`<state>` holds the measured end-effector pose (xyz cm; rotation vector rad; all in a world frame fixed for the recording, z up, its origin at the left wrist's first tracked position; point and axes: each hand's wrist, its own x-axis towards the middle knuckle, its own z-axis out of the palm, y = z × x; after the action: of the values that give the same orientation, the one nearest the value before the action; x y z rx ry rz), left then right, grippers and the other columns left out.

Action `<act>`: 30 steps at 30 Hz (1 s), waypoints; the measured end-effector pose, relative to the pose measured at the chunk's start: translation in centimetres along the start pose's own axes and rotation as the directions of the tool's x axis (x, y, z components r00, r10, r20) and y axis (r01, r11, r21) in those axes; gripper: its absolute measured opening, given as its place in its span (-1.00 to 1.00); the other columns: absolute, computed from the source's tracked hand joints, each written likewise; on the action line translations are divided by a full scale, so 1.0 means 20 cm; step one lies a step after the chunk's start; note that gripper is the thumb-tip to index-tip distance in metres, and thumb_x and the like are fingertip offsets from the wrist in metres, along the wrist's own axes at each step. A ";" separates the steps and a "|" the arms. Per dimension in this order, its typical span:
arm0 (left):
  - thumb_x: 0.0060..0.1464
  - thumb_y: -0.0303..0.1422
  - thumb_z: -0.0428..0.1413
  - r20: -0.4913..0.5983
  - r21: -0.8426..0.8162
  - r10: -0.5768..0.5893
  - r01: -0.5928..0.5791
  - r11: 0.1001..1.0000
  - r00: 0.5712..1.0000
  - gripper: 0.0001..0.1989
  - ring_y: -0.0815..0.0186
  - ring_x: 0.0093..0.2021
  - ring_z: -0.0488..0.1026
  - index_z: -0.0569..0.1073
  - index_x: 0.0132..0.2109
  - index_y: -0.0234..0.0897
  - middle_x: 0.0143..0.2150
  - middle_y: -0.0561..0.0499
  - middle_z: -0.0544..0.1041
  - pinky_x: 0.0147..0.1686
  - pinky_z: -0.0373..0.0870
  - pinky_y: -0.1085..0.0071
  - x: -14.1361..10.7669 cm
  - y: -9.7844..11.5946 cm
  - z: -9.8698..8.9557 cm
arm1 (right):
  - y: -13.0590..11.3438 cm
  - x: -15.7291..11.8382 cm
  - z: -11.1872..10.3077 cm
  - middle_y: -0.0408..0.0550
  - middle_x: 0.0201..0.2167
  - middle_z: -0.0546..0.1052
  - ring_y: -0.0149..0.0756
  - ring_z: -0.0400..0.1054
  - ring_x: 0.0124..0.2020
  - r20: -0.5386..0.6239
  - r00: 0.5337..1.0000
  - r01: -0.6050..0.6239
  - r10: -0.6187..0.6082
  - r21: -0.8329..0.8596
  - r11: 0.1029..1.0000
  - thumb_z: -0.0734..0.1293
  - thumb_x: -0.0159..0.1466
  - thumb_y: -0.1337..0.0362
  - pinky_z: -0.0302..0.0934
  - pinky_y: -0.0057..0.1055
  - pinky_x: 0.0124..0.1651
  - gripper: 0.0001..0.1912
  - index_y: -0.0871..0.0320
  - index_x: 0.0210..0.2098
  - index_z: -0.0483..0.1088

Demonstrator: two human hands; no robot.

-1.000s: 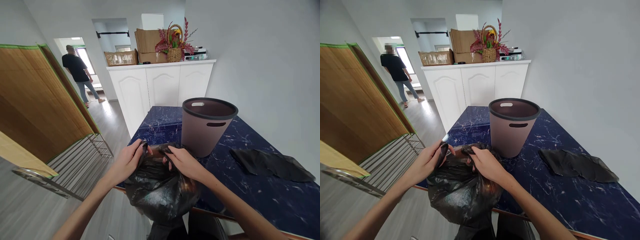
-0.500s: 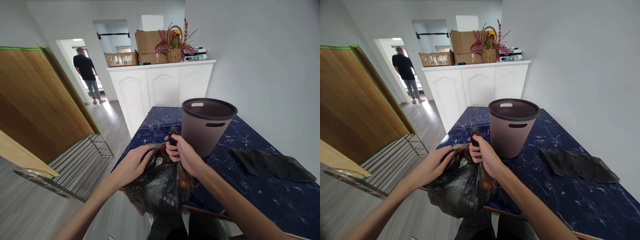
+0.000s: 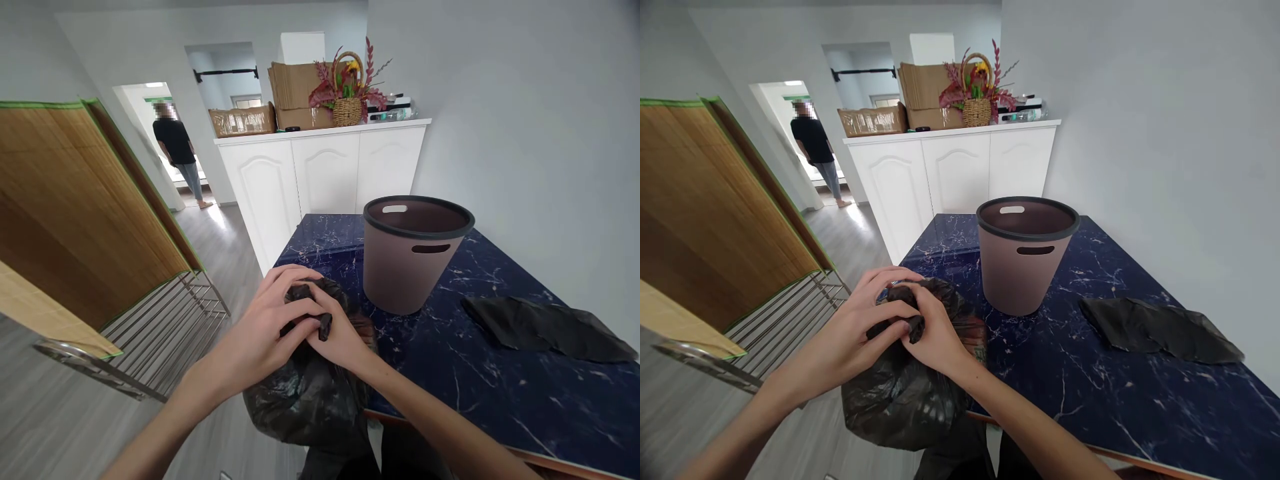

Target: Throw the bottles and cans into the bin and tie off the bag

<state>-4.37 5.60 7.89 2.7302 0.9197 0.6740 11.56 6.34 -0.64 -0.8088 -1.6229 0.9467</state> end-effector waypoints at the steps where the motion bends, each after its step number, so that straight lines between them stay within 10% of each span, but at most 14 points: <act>1: 0.44 -0.26 0.04 -0.019 -0.040 -0.025 0.024 0.999 1.000 -0.76 -0.07 0.46 0.21 0.61 0.05 -0.02 0.41 -0.03 0.37 0.37 0.34 -0.11 -0.01 -0.01 0.02 | 0.00 0.01 0.00 0.06 0.11 0.58 0.00 0.44 0.21 -0.003 0.999 -0.042 0.042 0.016 0.999 0.32 0.41 0.22 0.33 -0.02 0.30 -0.66 -0.01 0.16 0.48; 4: 0.31 -0.18 0.23 -0.100 -0.196 -0.139 0.118 0.974 0.985 -0.24 -0.08 0.47 0.26 0.10 0.52 0.11 0.51 -0.13 0.24 0.35 0.42 -0.06 -0.07 -0.06 0.09 | -0.02 0.02 -0.01 0.04 -0.10 0.66 0.03 0.52 0.06 -0.020 0.981 -0.191 0.193 0.093 0.977 0.22 0.51 -0.07 0.41 -0.04 0.18 -0.58 0.02 -0.03 0.60; 7: 0.19 -0.12 0.36 -0.062 -0.302 -0.208 0.180 0.936 0.976 0.14 -0.07 0.43 0.36 -0.28 0.58 0.07 0.45 -0.23 0.34 0.33 0.45 -0.02 -0.12 -0.14 0.18 | -0.04 0.02 -0.03 0.01 -0.15 0.66 -0.01 0.53 0.04 -0.034 0.963 -0.260 0.268 0.156 0.953 0.19 0.45 -0.30 0.42 -0.10 0.17 -0.39 0.01 -0.09 0.63; 17: 0.34 -0.35 0.09 0.081 -0.199 -0.270 0.281 0.939 0.959 -0.69 0.07 0.07 0.56 0.42 0.19 -0.10 0.10 -0.06 0.61 0.08 0.49 0.16 -0.16 -0.22 0.25 | -0.02 0.01 -0.12 -0.09 -0.50 0.51 -0.23 0.42 -0.39 0.094 0.913 -0.408 0.398 0.261 0.875 0.09 0.40 -0.43 0.32 -0.34 -0.31 -0.23 0.05 -0.27 0.60; 22: 0.41 -0.24 -0.04 -0.020 -0.278 -0.326 0.308 0.910 0.945 -0.71 0.05 0.01 0.53 0.49 0.10 -0.20 0.02 -0.12 0.60 0.12 0.46 0.08 -0.18 -0.23 0.26 | -0.03 0.00 -0.12 -0.21 -0.47 0.32 -0.36 0.19 -0.45 0.106 0.921 -0.385 0.374 0.375 0.843 0.39 0.34 -0.25 0.15 -0.42 -0.38 -0.51 0.07 -0.23 0.50; 26: 0.40 -0.05 0.03 -0.046 -0.654 -0.555 0.395 0.645 0.830 -0.67 0.03 0.10 0.52 0.51 -0.07 -0.21 0.07 -0.11 0.61 0.25 0.39 0.09 -0.17 -0.22 0.29 | -0.02 -0.01 -0.13 -0.26 -0.43 0.13 -0.39 -0.02 -0.45 0.091 0.926 -0.352 0.367 0.562 0.749 0.46 0.34 -0.05 0.04 -0.42 -0.39 -0.64 0.07 -0.06 0.47; 30: 0.32 -0.01 0.18 -0.108 -0.912 -0.713 0.217 0.349 0.693 -0.62 0.08 0.08 0.51 0.41 -0.30 -0.21 0.04 -0.09 0.60 0.20 0.43 0.24 -0.13 -0.18 0.29 | 0.00 -0.02 -0.16 -0.22 -0.38 0.09 -0.38 -0.07 -0.43 0.064 0.928 -0.312 0.366 0.669 0.675 0.35 0.40 -0.04 0.02 -0.40 -0.38 -0.66 0.12 -0.18 0.50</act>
<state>-5.42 6.68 0.74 1.2607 1.0318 1.2893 14.78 6.61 -0.42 -0.6214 -0.9359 1.6277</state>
